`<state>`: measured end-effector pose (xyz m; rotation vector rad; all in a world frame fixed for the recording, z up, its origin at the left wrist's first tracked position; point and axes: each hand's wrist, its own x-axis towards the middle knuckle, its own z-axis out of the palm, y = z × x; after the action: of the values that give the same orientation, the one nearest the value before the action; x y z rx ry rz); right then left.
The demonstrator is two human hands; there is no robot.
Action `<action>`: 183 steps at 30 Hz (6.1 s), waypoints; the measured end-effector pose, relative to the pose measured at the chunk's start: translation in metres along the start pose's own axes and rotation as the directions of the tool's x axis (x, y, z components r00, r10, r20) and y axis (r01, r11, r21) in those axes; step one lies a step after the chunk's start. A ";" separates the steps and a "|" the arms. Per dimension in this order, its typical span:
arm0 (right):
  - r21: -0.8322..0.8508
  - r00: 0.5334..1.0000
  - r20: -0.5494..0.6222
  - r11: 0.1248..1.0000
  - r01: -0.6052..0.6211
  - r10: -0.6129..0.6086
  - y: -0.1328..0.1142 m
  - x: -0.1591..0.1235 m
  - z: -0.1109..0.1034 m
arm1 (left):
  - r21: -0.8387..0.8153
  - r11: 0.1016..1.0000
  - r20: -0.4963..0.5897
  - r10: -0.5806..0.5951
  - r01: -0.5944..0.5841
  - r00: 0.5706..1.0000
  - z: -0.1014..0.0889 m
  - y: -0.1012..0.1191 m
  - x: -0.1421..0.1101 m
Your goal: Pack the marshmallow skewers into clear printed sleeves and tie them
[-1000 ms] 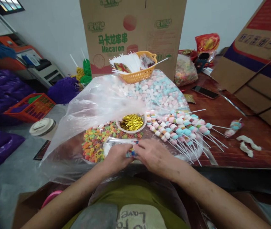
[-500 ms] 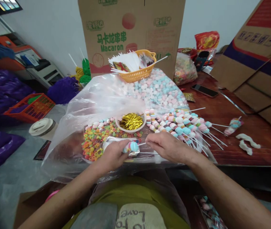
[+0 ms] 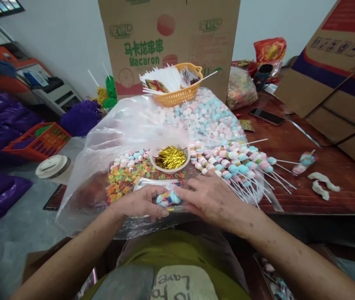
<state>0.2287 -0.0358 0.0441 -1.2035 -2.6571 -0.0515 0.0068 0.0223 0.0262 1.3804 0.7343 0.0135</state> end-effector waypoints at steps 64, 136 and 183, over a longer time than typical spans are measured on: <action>-0.005 0.992 -0.024 0.992 -0.127 0.127 -0.012 0.009 0.044 | 0.973 0.213 -0.044 0.542 -0.087 0.839 0.006 -0.010 0.016; 0.230 0.988 -0.028 0.962 -0.145 0.155 0.006 0.005 0.012 | 0.736 0.574 -0.122 0.633 -0.358 0.764 0.011 0.007 0.019; 0.882 0.780 -0.073 0.406 -0.241 0.622 -0.028 0.029 0.051 | -0.127 0.859 -0.739 0.251 -0.496 0.625 0.026 -0.020 0.015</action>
<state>0.1794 -0.0265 0.0024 -1.2652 -1.5040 0.8929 0.0229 0.0009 0.0018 1.1668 0.9952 1.0280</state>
